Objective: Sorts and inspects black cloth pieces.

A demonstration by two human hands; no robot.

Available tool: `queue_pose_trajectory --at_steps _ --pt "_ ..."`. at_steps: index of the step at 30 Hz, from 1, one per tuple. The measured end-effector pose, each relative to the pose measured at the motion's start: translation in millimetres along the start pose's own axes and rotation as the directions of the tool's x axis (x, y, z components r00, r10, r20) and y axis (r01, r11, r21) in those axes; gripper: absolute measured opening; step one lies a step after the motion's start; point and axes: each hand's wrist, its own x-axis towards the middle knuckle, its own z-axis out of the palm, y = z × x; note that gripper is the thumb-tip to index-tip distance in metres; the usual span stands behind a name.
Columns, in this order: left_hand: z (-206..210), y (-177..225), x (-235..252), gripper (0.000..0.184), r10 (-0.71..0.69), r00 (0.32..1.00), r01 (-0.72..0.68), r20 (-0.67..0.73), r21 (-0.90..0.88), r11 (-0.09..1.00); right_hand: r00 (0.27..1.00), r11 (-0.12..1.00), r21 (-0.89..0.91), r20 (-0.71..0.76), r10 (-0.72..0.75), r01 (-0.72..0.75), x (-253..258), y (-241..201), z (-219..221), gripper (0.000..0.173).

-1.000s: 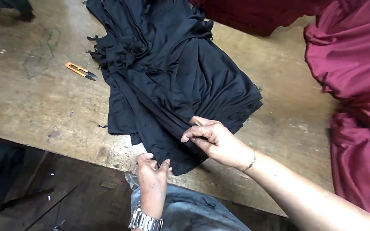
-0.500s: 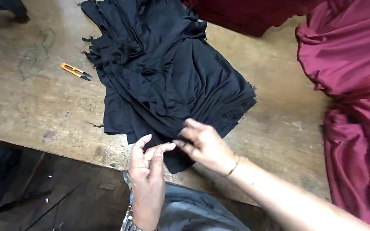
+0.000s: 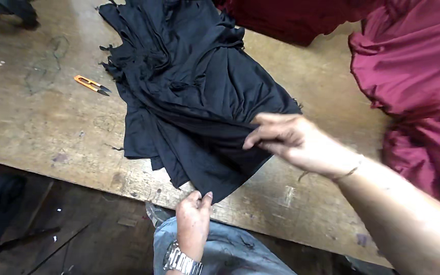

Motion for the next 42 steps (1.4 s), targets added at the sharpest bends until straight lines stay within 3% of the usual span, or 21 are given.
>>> queue_pose_trajectory --at_steps 5,7,10,12,14,16,18,19,21,23,25,28,30,32,33,35,36,37,39,40,42 --pt "-16.4 -2.8 -8.2 0.033 0.109 0.991 -0.102 -0.073 0.096 0.99 0.951 0.964 -0.266 -0.304 -0.058 -0.027 2.8 -20.3 -48.9 0.025" --pt "-18.2 6.5 -10.1 0.032 0.103 0.994 -0.106 -0.043 -0.093 0.99 0.971 0.924 -0.382 -0.206 -0.117 0.03 -2.4 -42.6 -29.7 0.023" --pt "-16.4 30.9 -11.2 0.031 0.044 0.998 -0.014 0.049 -0.501 0.865 0.996 0.934 -0.356 0.09 -0.008 0.04 -25.1 -54.6 48.4 0.031" --pt "-15.3 42.2 -8.5 0.023 0.123 0.99 -0.071 0.065 -0.531 0.844 0.991 0.958 -0.287 0.121 0.05 -0.013 -35.5 -41.6 93.3 0.034" --pt "-14.5 42.9 -4.6 0.017 0.23 0.973 -0.203 0.014 -0.419 0.885 0.996 0.977 -0.198 -0.035 0.079 -0.085 -34.9 -23.9 104.4 0.023" --pt "-11.7 35.1 -2.5 0.011 0.254 0.963 -0.268 -0.096 -0.199 0.942 0.978 0.984 -0.099 -0.159 0.134 -0.15 -26.0 -11.5 85.5 0.018" --pt "-2.3 23.5 -2.4 0.028 0.218 0.962 -0.209 -0.166 0.069 0.975 0.95 0.98 0.009 -0.245 0.196 -0.2 -17.4 -4.3 50.9 0.01" --pt "4.8 17.1 -2.6 0.038 0.243 0.954 -0.212 -0.177 0.175 0.961 0.943 0.98 0.05 -0.266 0.199 -0.192 -13.8 -2.8 32.2 0.019" --pt "20.2 4.0 -4.3 0.048 0.359 0.922 -0.282 -0.147 0.382 0.88 0.947 0.992 0.073 -0.299 0.122 -0.105 -10.9 -2.7 7.3 0.03" --pt "33.0 -6.2 -3.4 0.036 0.459 0.883 -0.355 -0.096 0.503 0.788 0.959 0.997 0.007 -0.273 0.07 -0.071 -13.4 -6.6 5.1 0.031" --pt "37.4 -6.3 -2.1 0.02 0.481 0.872 -0.369 -0.087 0.526 0.766 0.989 0.995 -0.021 -0.117 0.091 -0.094 -21.4 -5.3 15.5 0.031" --pt "25.2 2.3 -1.9 0.018 0.334 0.94 -0.299 -0.073 0.296 0.907 0.982 0.98 0.068 0.042 0.183 -0.185 -26.7 8.8 18.4 0.029" --pt "14.8 3.5 -4.2 0.02 0.23 0.972 -0.23 -0.055 0.012 0.973 0.968 0.968 0.095 -0.078 0.239 -0.232 -21.0 8.7 -2.0 0.027" --pt "9.0 10.2 -11.4 0.02 0.157 0.985 -0.169 -0.065 -0.305 0.937 0.952 0.978 -0.003 -0.231 0.203 -0.21 -14.5 -2.6 -22.3 0.025" --pt "7.0 18.3 -14.5 0.021 0.127 0.989 -0.145 -0.07 -0.435 0.889 0.958 0.978 -0.097 -0.239 0.157 -0.184 -13.5 -12.4 -25.8 0.023" --pt "2.2 39.6 -19.6 0.022 0.077 0.996 -0.083 -0.037 -0.629 0.773 0.988 0.967 -0.223 -0.116 0.102 -0.125 -18.9 -32.6 -8.8 0.027" --pt "0.5 49.9 -20.3 0.024 0.078 0.997 -0.071 -0.021 -0.69 0.72 0.993 0.961 -0.25 -0.023 0.114 -0.116 -25.1 -40.2 11.9 0.039" --pt "-0.6 58.9 -19.4 0.025 0.101 0.995 -0.082 -0.015 -0.716 0.693 0.992 0.956 -0.275 0.039 0.117 -0.102 -31.7 -43.1 36.5 0.046" --pt "-3.5 68.3 -13.2 0.026 0.191 0.981 -0.165 -0.039 -0.686 0.709 0.995 0.956 -0.288 0.052 0.081 -0.063 -39.9 -32.9 75.9 0.03" --pt "-7.0 67.5 -8.2 0.024 0.239 0.968 -0.229 -0.072 -0.642 0.732 0.997 0.965 -0.251 0.001 0.083 -0.08 -37.9 -25.4 83.3 0.021" --pt "-19.7 54.3 1.9 0.024 0.26 0.945 -0.324 -0.199 -0.449 0.833 0.976 0.971 -0.109 -0.068 0.208 -0.214 -23.0 -16.6 69.2 0.023"
